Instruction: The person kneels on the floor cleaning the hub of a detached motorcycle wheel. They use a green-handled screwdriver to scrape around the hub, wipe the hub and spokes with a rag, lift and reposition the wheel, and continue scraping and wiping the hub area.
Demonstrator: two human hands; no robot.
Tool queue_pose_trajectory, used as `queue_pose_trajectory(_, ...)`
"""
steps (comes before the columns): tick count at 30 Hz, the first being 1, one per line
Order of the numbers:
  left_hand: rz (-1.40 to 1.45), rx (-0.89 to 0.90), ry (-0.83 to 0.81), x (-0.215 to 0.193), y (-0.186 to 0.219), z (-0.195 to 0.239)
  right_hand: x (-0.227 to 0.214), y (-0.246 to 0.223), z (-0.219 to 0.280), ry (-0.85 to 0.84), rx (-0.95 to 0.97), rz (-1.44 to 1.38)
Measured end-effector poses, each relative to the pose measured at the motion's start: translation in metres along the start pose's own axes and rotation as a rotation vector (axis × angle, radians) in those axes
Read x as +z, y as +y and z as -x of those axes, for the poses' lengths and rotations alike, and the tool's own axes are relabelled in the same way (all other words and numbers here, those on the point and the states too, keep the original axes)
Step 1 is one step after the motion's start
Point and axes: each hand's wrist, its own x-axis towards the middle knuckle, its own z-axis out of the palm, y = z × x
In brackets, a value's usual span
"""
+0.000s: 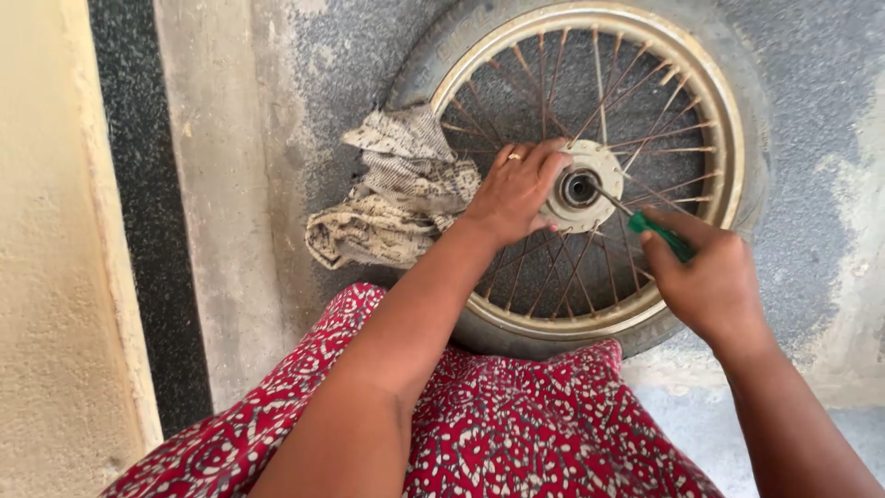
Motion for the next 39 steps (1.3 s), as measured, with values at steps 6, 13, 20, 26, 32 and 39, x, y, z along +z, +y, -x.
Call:
queue_pose_trajectory(6,0.008,-0.025,-0.046,-0.007,0.001,-0.003,-0.035,0.014,-0.027,-0.264,0.427,-0.227)
queue_pose_trajectory(13,-0.094,-0.025,-0.164,-0.002,-0.006,-0.004,-0.005,0.034,0.009,-0.256,0.074,0.136)
queue_pose_trajectory(20,-0.142,0.017,-0.159,0.000,-0.006,0.000,-0.025,0.007,0.032,-0.084,-0.055,0.029)
queue_pose_trajectory(26,-0.161,0.036,-0.159,-0.008,-0.002,0.000,-0.036,-0.016,0.025,-0.114,-0.105,0.283)
queue_pose_trajectory(32,-0.160,0.064,-0.131,-0.013,0.003,-0.001,-0.043,-0.025,0.013,-0.214,-0.136,0.422)
queue_pose_trajectory(39,-0.281,0.010,-0.293,-0.023,0.025,-0.014,-0.052,-0.034,0.005,-0.247,-0.127,0.573)
